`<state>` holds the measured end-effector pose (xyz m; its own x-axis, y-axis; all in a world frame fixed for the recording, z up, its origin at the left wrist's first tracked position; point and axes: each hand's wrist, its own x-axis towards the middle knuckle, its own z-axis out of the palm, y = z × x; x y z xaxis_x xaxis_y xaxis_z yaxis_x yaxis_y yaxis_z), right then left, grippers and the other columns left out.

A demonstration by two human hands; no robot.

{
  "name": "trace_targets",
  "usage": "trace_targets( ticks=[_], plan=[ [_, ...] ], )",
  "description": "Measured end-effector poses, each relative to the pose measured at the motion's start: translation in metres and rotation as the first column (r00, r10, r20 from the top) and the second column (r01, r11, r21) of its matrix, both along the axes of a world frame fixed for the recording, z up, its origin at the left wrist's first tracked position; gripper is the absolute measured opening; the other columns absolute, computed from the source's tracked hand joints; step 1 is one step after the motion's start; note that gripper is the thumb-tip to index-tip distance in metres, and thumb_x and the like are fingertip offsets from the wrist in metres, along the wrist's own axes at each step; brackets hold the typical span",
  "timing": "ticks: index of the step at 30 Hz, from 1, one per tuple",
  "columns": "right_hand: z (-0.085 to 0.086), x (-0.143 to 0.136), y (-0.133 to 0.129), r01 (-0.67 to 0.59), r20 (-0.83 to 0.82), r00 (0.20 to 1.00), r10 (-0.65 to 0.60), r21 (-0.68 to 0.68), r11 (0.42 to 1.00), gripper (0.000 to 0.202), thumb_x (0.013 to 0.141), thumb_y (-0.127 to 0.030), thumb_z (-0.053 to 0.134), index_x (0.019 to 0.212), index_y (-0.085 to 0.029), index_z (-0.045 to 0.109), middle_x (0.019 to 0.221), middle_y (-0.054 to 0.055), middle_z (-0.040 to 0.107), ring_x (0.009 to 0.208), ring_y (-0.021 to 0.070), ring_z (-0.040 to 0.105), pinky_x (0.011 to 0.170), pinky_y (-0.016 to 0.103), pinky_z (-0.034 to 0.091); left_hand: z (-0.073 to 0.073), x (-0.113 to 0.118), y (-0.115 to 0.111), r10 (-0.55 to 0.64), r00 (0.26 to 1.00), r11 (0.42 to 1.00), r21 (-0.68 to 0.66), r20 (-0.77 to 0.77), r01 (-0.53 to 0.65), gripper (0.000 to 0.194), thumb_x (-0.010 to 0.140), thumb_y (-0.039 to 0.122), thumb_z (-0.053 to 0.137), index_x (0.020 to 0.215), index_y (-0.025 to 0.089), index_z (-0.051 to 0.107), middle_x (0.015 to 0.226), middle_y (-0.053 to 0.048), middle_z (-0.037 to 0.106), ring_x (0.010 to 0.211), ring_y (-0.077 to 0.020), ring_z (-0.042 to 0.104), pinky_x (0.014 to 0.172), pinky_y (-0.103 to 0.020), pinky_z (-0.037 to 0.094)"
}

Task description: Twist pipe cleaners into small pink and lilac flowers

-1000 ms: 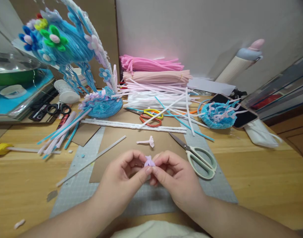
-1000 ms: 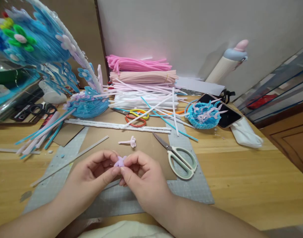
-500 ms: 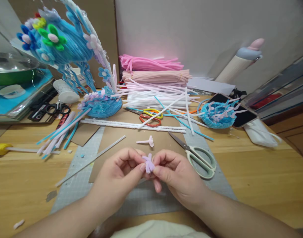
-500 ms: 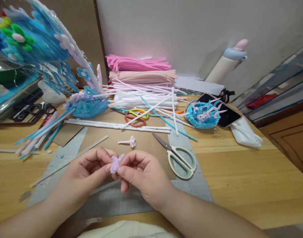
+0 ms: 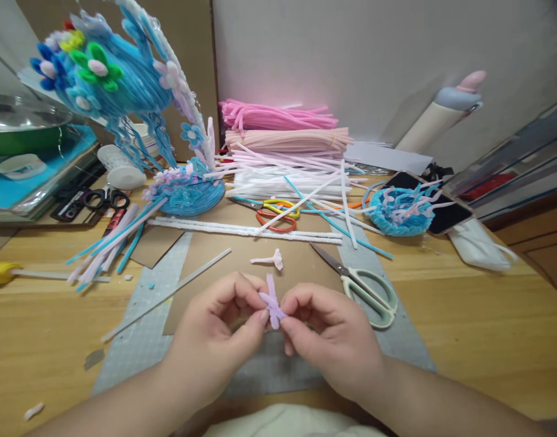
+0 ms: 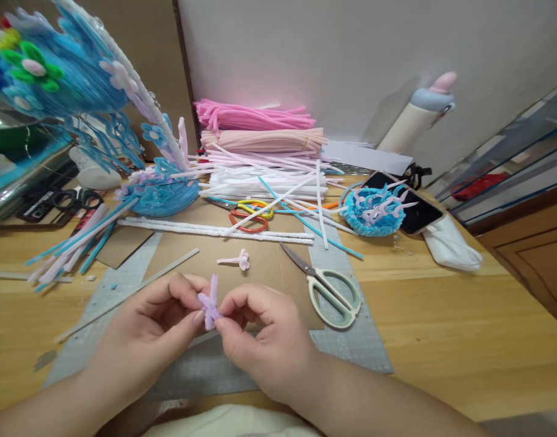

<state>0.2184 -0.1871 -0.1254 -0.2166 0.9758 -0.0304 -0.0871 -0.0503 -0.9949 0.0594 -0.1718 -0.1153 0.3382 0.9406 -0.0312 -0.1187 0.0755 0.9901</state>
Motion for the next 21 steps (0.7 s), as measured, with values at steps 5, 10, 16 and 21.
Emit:
trace_targets(
  ticks=[5, 10, 16, 21],
  plan=[
    [-0.008, 0.0, 0.007, -0.216, -0.383, 0.919, 0.096, -0.284, 0.934, 0.019, 0.077, -0.029, 0.067, 0.074, -0.015, 0.055, 0.059, -0.003, 0.058, 0.039, 0.0045, 0.051, 0.041, 0.016, 0.035, -0.001, 0.002, 0.002, 0.025, 1.0, 0.999, -0.044, 0.017, -0.024, 0.011, 0.08, 0.011, 0.056, 0.075, 0.02, 0.052, 0.075, 0.002, 0.059, 0.066, -0.0101, 0.056, 0.063, -0.022, 0.048],
    [-0.013, 0.0, 0.008, -0.213, -0.463, 0.885, 0.054, -0.298, 0.931, 0.021, 0.079, -0.03, 0.068, 0.074, -0.014, 0.055, 0.059, -0.004, 0.056, 0.041, 0.0023, 0.05, 0.044, 0.015, 0.034, -0.006, -0.003, 0.0, 0.023, 0.976, 0.953, 0.301, -0.219, 0.045, 0.015, 0.081, 0.007, 0.054, 0.083, 0.022, 0.056, 0.092, 0.0, 0.057, 0.09, -0.0135, 0.057, 0.078, -0.025, 0.047],
    [-0.015, 0.0, 0.005, -0.178, -0.429, 0.902, 0.046, -0.274, 0.945, 0.021, 0.077, -0.031, 0.069, 0.074, -0.014, 0.056, 0.058, -0.004, 0.056, 0.04, 0.0034, 0.05, 0.042, 0.014, 0.035, -0.005, -0.007, 0.002, 0.086, 0.939, 0.914, 0.402, -0.333, 0.059, 0.012, 0.079, 0.012, 0.062, 0.084, 0.022, 0.062, 0.097, -0.001, 0.057, 0.094, -0.014, 0.057, 0.084, -0.027, 0.046],
    [-0.014, -0.001, 0.003, -0.181, -0.446, 0.894, 0.049, -0.259, 0.949, 0.02, 0.08, -0.031, 0.066, 0.075, -0.015, 0.054, 0.057, -0.005, 0.055, 0.041, 0.0035, 0.051, 0.044, 0.015, 0.034, -0.004, -0.004, 0.002, 0.093, 0.948, 0.94, 0.34, -0.305, 0.017, 0.008, 0.079, 0.012, 0.06, 0.077, 0.02, 0.061, 0.093, -0.002, 0.057, 0.088, -0.0139, 0.059, 0.08, -0.027, 0.047]
  ],
)
